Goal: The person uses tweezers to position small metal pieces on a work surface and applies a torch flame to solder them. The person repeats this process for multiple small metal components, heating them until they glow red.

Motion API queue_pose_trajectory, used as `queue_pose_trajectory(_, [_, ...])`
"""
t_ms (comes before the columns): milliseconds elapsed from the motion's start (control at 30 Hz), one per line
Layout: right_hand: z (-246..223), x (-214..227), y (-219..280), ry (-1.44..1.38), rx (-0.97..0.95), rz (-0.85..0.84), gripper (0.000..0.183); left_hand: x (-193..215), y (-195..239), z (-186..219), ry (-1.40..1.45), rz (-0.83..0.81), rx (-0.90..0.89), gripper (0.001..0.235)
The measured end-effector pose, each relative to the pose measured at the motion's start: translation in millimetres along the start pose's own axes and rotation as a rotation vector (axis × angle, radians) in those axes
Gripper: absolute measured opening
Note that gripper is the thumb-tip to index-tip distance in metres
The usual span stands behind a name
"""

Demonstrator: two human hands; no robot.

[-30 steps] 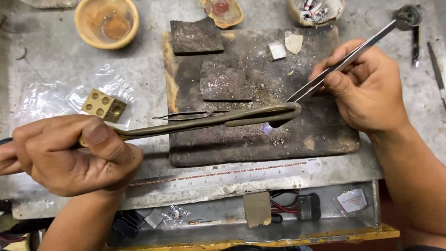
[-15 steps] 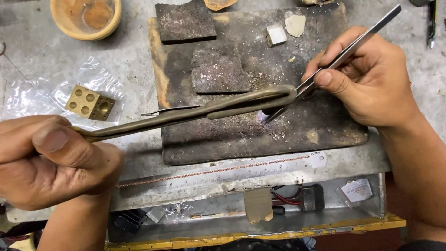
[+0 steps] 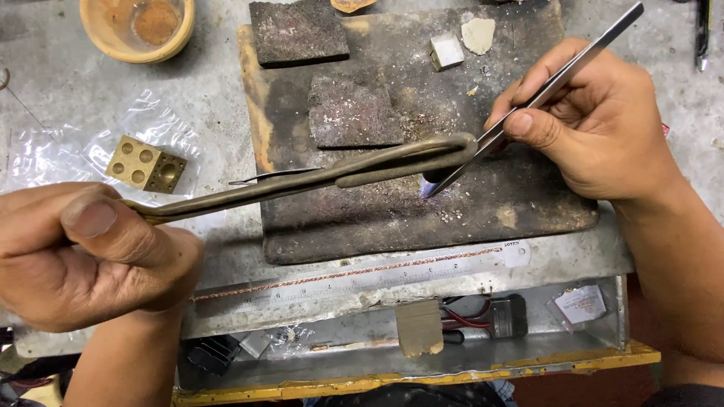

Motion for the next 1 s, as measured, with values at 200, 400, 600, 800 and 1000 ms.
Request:
queue_pose_trajectory(200, [0.2,0.0,-0.2,-0.005,-0.016,0.002,0.023,-0.4,-0.5,-1.0,0.003,-0.008,-0.019,0.047])
queue_pose_trajectory(400, [1.6,0.8,-0.7,-0.002,-0.029,-0.01,0.022,-1.4,-2.7,-0.7,-0.013,-0.019,0.019,0.054])
queue_pose_trajectory(600, [1.2,0.8,-1.0,-0.017,-0.027,-0.018,0.022,-0.8,-0.1,2.1,-0.067,0.021,-0.009,0.045])
queue_pose_trajectory(800, [4.5,1.4,-1.2,-0.019,-0.015,-0.023,0.023,0.9,-1.0,2.9,-0.105,-0.005,-0.016,0.044])
queue_pose_trajectory(1000, [5.0,1.7,-1.6,-0.011,-0.013,-0.022,0.021,-1.9,-4.5,2.9,-0.06,-0.032,-0.048,0.052])
Point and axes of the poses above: each hand's wrist, its own y-axis away from the middle knuckle, its own x-axis out of the back of the hand, z = x × y, the point moved 4 cm from there along -y, towards the middle knuckle, and after that the axes turned 8 degrees about y, right-handed, at the moved point
